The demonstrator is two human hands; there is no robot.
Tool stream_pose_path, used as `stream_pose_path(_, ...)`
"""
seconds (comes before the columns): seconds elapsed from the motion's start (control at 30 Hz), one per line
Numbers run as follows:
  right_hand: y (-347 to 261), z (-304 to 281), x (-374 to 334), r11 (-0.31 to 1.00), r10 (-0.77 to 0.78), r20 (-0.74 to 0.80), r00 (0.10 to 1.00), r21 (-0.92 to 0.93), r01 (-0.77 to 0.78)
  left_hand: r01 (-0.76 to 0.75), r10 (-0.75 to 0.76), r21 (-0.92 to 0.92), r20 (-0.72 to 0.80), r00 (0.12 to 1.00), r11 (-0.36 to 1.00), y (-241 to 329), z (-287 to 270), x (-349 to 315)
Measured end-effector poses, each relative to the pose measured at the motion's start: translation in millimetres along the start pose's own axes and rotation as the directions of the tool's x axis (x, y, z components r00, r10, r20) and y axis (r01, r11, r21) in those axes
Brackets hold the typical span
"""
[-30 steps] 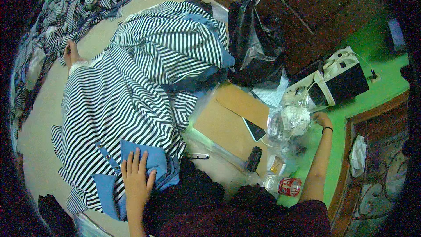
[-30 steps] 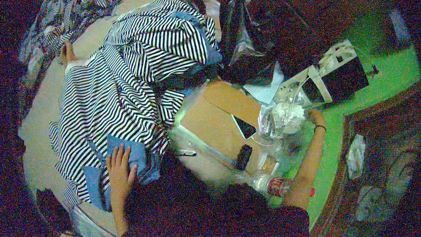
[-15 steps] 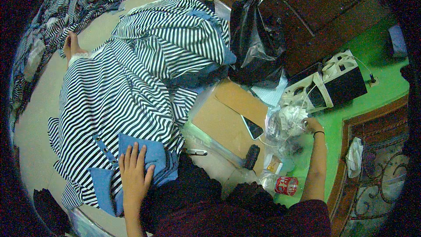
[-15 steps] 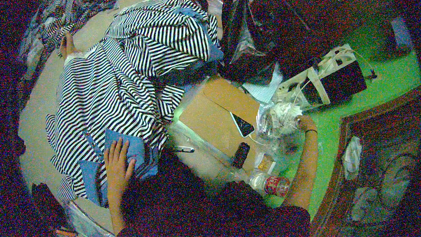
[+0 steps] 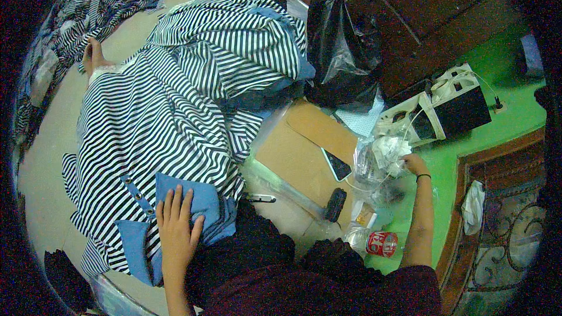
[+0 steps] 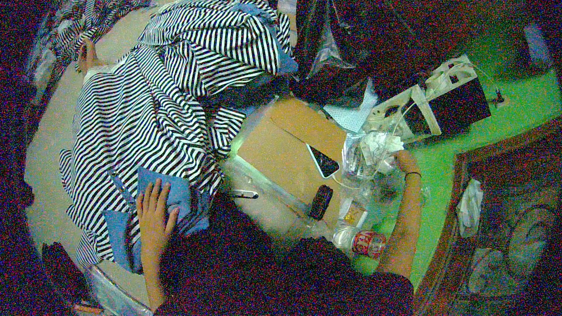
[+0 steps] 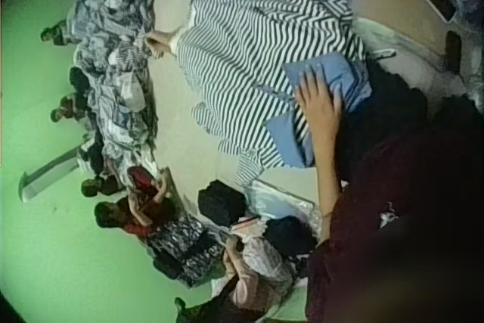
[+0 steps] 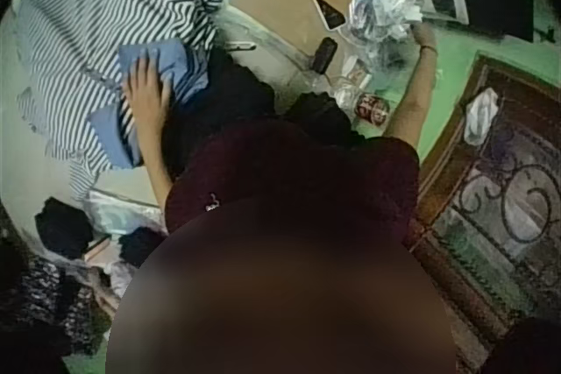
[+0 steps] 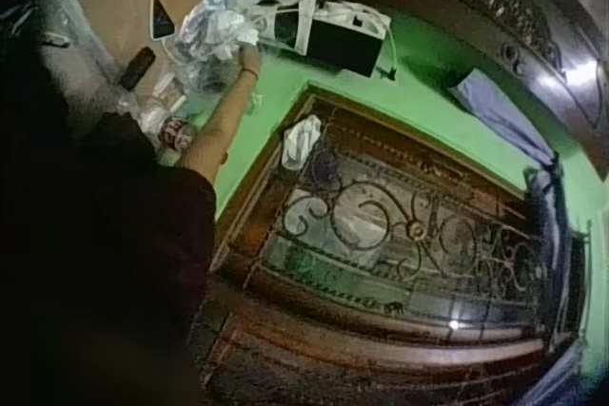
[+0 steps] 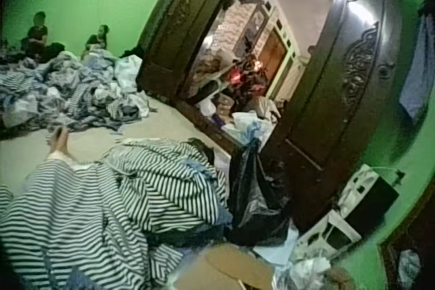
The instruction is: The person sits on the floor and repeatedly picks up small white tags, then pins them onto the blue collar area of a striped shirt. They handle the shirt and tags by hand, smoothing the collar and adjusting the tag placement between each pinning action.
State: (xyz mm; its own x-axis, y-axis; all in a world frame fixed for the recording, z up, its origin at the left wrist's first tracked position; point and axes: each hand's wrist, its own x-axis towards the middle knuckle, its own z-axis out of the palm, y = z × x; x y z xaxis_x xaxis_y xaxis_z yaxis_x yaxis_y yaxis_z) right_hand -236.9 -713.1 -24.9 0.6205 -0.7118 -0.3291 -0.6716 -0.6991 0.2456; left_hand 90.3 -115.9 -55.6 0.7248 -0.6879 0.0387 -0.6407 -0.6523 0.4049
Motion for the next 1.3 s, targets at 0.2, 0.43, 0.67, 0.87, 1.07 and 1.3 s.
stream_pose_path(0.2, 15.7, -45.4, -2.7, 0.999, 0.014, -0.211, 0.977, -0.032, -0.021, 0.007, -0.007, 0.035, 0.0, 1.0, 0.999, 0.9, 0.6, 0.6)
stream_pose_path(0.43, 21.0, -81.5, -17.5, 0.994, 0.094, -0.229, 0.969, 0.083, -0.077, 0.005, -0.005, 0.021, -0.008, 1.0, 1.0, -0.5, 1.3, 0.2)
stream_pose_path(0.67, 9.2, -99.5, -31.1, 0.959, 0.277, -0.337, 0.9, 0.032, -0.283, 0.006, -0.006, 0.02, -0.008, 1.0, 1.0, 0.4, 0.6, 0.0)
stream_pose_path(0.87, 23.9, -79.4, -26.3, 0.932, 0.229, -0.268, 0.936, 0.336, -0.132, 0.001, -0.001, 0.023, -0.01, 1.0, 1.0, 0.0, 1.1, -0.3)
stream_pose_path(1.07, 39.3, -43.5, -7.1, 0.955, 0.136, -0.242, 0.961, 0.291, -0.062, -0.002, 0.002, 0.032, -0.007, 1.0, 0.999, -0.6, 2.3, -0.1)
stream_pose_path(1.3, 13.4, -11.6, -1.1, 0.973, 0.165, -0.176, 0.97, 0.191, -0.131, 0.011, -0.011, 0.042, 0.002, 1.0, 0.999, 0.1, 1.1, -0.8)
